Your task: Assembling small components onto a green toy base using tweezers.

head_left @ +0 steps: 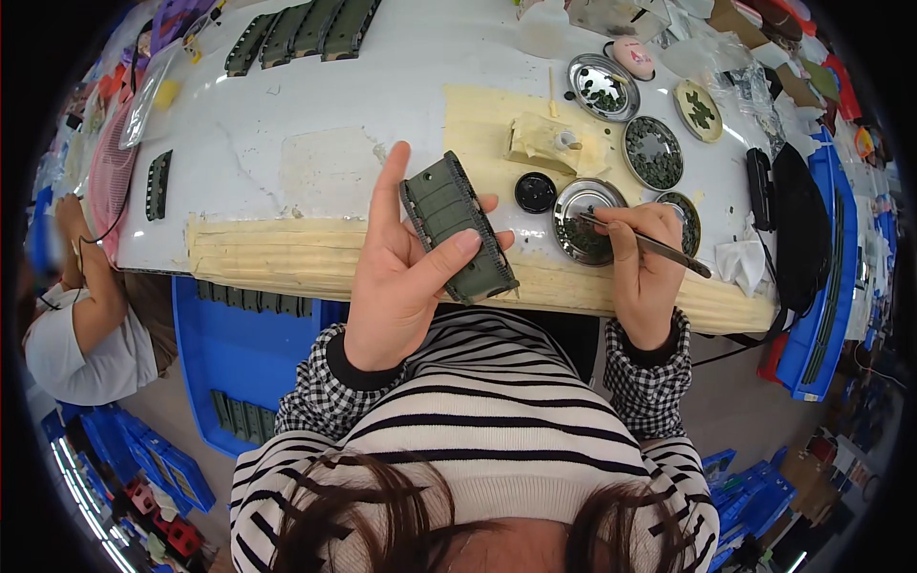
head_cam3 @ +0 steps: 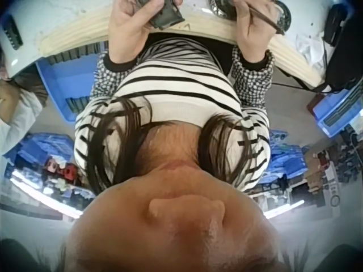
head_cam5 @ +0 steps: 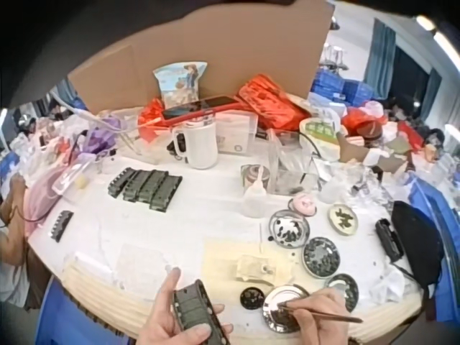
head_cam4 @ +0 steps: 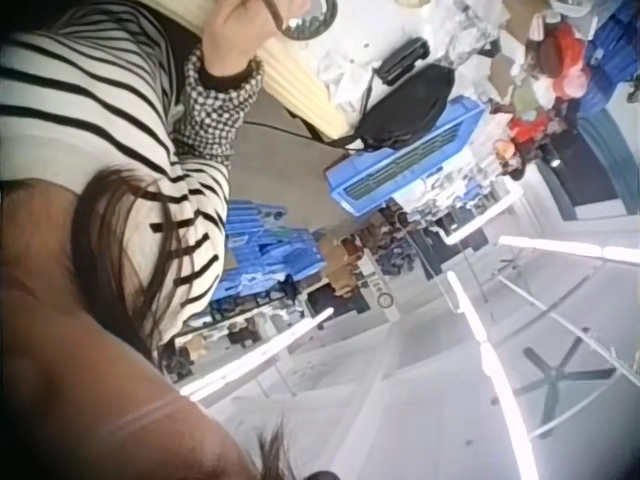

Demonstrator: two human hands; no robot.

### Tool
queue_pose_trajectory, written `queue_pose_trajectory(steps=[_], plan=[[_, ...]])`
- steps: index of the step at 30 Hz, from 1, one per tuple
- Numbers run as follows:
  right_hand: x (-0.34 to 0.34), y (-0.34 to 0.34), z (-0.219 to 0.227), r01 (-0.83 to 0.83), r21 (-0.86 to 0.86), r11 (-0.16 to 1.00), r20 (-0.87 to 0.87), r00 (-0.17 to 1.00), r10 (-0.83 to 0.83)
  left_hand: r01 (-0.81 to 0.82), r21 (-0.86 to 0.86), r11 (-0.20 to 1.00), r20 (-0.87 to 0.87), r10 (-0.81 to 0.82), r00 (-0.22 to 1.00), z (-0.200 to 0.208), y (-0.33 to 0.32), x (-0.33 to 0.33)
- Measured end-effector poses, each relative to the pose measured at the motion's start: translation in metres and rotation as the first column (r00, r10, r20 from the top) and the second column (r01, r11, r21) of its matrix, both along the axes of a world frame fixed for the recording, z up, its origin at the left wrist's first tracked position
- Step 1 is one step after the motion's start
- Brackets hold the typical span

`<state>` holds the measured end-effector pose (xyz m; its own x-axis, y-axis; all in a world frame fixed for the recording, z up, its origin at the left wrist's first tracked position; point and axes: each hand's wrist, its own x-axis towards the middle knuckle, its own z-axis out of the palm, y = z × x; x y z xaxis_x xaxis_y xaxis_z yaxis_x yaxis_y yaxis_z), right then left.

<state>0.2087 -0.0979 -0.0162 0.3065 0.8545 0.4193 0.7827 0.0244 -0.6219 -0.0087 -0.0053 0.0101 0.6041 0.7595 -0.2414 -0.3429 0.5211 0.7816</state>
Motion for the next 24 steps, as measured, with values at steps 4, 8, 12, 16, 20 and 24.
queue_pose_trajectory(steps=[4,8,12,16,20,24], plan=[[0.000,-0.001,0.000,0.006,0.001,1.000,0.010,1.000,-0.006,0.001,0.076,0.997,0.012,-0.002,1.000,0.002,0.000,0.002],[-0.001,-0.001,0.002,-0.001,-0.012,1.000,-0.040,0.999,0.001,0.094,0.104,0.990,-0.049,-0.089,0.995,-0.007,0.000,-0.001],[-0.008,0.000,0.012,-0.092,0.079,0.993,-0.418,0.901,0.116,0.266,0.136,0.954,-0.080,-0.257,0.963,-0.015,0.004,0.001],[-0.020,0.010,0.031,-0.250,0.135,0.959,-0.615,0.737,0.279,0.374,0.077,0.924,-0.072,-0.369,0.927,-0.011,0.005,0.013],[-0.029,0.016,0.035,-0.324,0.109,0.940,-0.651,0.691,0.313,0.377,0.029,0.926,0.007,-0.378,0.926,-0.011,0.005,0.014],[-0.030,0.016,0.033,-0.372,0.119,0.920,-0.509,0.773,0.379,0.389,-0.006,0.921,0.057,-0.388,0.920,-0.015,0.008,0.010]])
